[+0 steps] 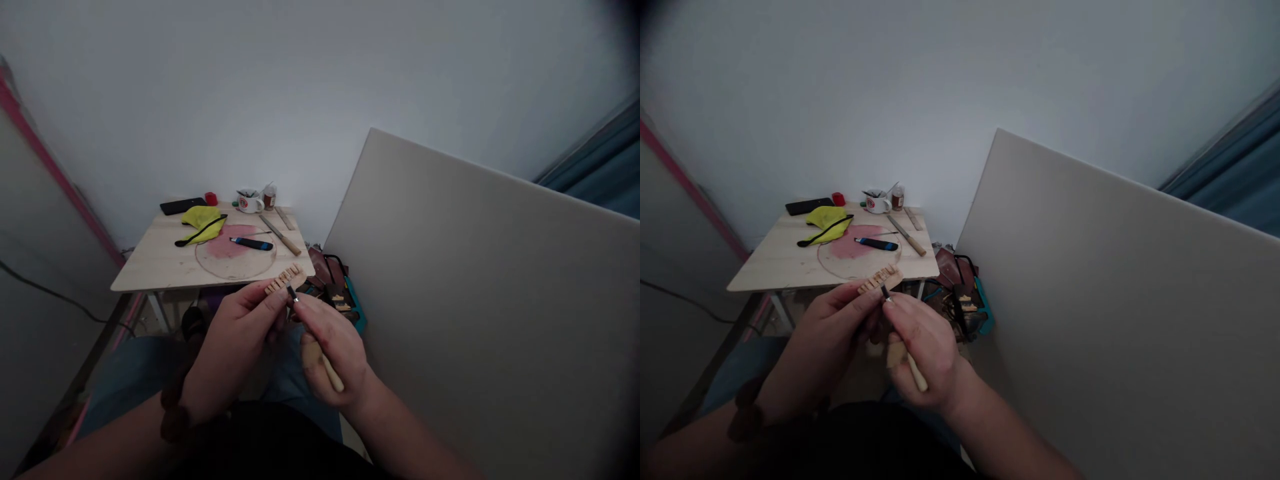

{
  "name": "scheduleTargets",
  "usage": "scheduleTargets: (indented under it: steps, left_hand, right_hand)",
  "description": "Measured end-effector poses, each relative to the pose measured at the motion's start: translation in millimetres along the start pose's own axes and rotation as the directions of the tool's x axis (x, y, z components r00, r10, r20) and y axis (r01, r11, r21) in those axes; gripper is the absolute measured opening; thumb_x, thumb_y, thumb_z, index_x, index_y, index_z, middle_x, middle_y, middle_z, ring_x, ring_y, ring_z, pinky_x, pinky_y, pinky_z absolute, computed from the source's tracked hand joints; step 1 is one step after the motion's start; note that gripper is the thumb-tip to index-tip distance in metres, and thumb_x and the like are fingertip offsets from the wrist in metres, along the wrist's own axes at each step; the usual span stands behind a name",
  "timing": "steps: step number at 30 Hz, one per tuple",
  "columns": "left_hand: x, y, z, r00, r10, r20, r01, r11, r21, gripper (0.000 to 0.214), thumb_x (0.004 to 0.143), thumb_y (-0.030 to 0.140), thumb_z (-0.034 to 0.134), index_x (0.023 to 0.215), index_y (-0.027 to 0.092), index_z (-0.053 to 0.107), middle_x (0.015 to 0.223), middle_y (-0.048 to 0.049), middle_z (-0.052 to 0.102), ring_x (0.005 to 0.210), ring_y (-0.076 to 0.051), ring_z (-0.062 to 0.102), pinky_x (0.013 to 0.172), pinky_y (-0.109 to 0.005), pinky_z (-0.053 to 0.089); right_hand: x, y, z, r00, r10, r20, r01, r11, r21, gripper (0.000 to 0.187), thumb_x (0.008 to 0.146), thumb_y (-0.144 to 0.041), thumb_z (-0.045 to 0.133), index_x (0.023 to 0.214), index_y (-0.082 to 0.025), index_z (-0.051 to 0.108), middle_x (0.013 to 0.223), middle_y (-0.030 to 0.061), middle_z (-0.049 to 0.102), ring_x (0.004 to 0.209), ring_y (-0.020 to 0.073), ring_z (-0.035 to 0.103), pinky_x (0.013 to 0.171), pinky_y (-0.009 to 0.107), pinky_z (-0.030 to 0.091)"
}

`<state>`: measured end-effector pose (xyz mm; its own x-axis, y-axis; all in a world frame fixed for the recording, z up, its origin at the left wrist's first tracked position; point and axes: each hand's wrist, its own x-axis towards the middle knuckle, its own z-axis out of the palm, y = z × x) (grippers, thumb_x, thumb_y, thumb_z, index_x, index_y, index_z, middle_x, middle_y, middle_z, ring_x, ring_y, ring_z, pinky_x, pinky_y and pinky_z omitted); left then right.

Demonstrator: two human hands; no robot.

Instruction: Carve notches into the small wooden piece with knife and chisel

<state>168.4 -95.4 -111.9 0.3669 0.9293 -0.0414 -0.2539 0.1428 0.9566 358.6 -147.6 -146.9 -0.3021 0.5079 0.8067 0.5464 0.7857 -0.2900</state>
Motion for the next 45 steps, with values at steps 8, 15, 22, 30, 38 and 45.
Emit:
scheduleTargets:
  steps: [8,15,22,30,38,45]
  left_hand:
    - [2.0,3.3,-3.7,0.999,-0.023,0.026,0.021,0.997,0.073,0.042,0.1,0.051,0.083,0.076,0.021,0.068,0.066,0.0028,0.059,0.062,-0.014,0.051,0.058,-0.025,0.042]
    - [6.2,4.5,-6.6,0.997,-0.015,0.08,0.006,0.994,0.107,0.043,0.099,0.054,0.081,0.075,0.021,0.069,0.062,0.003,0.055,0.059,-0.014,0.048,0.058,-0.026,0.041]
    - [5.0,4.8,-7.3,0.991,-0.06,0.116,0.047,0.993,0.113,0.041,0.098,0.058,0.086,0.083,0.02,0.076,0.063,0.0033,0.056,0.06,-0.014,0.05,0.057,-0.026,0.037]
    - [3.9,1.3,-4.9,0.997,-0.032,0.072,0.034,0.999,-0.032,0.043,0.104,0.043,0.079,0.069,0.022,0.065,0.059,0.0036,0.054,0.057,-0.014,0.05,0.06,-0.026,0.044]
    - [6.1,2.6,-6.2,0.993,0.005,0.115,-0.005,1.0,-0.005,0.039,0.108,0.042,0.077,0.076,0.022,0.068,0.061,0.0047,0.055,0.058,-0.013,0.047,0.06,-0.025,0.041]
    - [4.6,7.5,-5.1,0.996,-0.012,0.087,0.01,1.0,0.027,0.03,0.104,0.047,0.082,0.089,0.021,0.076,0.061,0.0052,0.055,0.057,-0.012,0.045,0.056,-0.024,0.038]
  right_hand:
    - [1.5,14.7,-4.4,0.996,-0.081,0.044,0.081,0.997,0.005,0.074,0.099,-0.012,0.058,0.173,-0.012,0.055,0.154,0.0224,0.079,0.151,0.0356,0.075,0.124,0.06,0.067]
    - [6.6,22.8,-18.2,0.981,-0.147,0.126,0.154,0.987,-0.049,0.072,0.104,-0.015,0.057,0.176,-0.015,0.05,0.148,0.02,0.082,0.146,0.0328,0.078,0.122,0.059,0.069]
    - [4.5,29.2,-14.9,0.972,-0.195,0.133,0.2,0.979,-0.03,0.074,0.105,-0.018,0.06,0.177,-0.012,0.047,0.144,0.0212,0.083,0.144,0.0326,0.079,0.121,0.058,0.069]
    - [7.1,21.9,-20.8,0.976,-0.178,0.124,0.183,0.983,-0.028,0.073,0.105,-0.013,0.056,0.178,-0.015,0.047,0.147,0.0195,0.082,0.15,0.0328,0.076,0.12,0.058,0.07]
    - [6.2,16.7,-22.0,0.987,-0.127,0.104,0.13,0.991,-0.031,0.07,0.106,-0.017,0.057,0.176,-0.016,0.05,0.15,0.0181,0.082,0.152,0.0318,0.074,0.122,0.057,0.069]
    - [9.2,11.8,-20.4,0.988,-0.107,0.11,0.113,0.993,-0.047,0.067,0.104,-0.014,0.057,0.171,-0.013,0.057,0.145,0.0195,0.083,0.149,0.0321,0.076,0.123,0.057,0.068]
